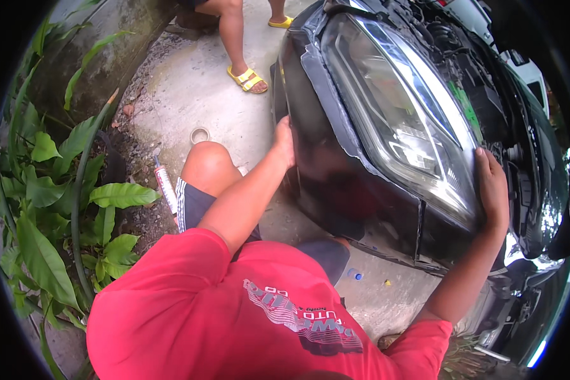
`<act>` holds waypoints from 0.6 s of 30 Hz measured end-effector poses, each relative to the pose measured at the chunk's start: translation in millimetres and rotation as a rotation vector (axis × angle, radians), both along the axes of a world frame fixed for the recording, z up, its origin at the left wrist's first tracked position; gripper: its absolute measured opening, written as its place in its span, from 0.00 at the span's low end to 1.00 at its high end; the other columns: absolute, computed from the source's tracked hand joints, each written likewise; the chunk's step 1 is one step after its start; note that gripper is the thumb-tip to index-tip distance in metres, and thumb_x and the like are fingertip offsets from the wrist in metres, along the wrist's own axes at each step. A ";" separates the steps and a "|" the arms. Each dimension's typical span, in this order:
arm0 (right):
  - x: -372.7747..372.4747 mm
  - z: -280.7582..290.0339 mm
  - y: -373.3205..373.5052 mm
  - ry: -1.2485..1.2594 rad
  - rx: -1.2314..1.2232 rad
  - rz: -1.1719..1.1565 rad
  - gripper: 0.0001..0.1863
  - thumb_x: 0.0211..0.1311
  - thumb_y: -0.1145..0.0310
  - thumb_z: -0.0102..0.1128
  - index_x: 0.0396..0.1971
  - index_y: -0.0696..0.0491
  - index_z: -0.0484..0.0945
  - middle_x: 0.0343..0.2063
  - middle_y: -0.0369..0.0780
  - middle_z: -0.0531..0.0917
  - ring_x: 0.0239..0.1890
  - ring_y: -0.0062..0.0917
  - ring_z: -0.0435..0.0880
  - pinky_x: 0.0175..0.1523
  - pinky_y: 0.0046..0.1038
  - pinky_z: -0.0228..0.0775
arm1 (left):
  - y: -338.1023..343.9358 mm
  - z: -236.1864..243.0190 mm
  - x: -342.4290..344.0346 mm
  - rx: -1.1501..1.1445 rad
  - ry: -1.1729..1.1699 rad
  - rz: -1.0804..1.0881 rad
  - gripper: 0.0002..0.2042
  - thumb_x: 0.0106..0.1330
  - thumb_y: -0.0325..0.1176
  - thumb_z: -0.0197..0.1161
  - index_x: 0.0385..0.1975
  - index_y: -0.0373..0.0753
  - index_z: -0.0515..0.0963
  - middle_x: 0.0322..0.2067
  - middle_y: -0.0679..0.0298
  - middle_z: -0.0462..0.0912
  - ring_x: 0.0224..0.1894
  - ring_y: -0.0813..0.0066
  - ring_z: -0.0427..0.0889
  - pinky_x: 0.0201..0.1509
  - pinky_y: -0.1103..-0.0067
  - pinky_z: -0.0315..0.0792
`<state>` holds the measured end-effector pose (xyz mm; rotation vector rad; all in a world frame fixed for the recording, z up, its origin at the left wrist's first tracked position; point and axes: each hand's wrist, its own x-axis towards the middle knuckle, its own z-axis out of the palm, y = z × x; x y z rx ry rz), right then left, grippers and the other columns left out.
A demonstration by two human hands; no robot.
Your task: The person attaches a plastic component to a car bumper using a screwdriver, applies sealant from a tube using a caulking gun, and then secures the parts with adhesive tape.
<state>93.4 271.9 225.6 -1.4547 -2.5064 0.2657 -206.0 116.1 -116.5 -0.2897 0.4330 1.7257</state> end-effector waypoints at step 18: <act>-10.3 3.5 -7.0 -0.118 0.100 -0.053 0.31 0.76 0.40 0.51 0.57 0.53 0.84 0.50 0.55 0.87 0.55 0.50 0.85 0.62 0.41 0.73 | 8.1 -22.0 0.7 -0.059 0.075 -0.037 0.30 0.79 0.56 0.35 0.54 0.39 0.79 0.48 0.53 0.85 0.52 0.50 0.84 0.60 0.53 0.79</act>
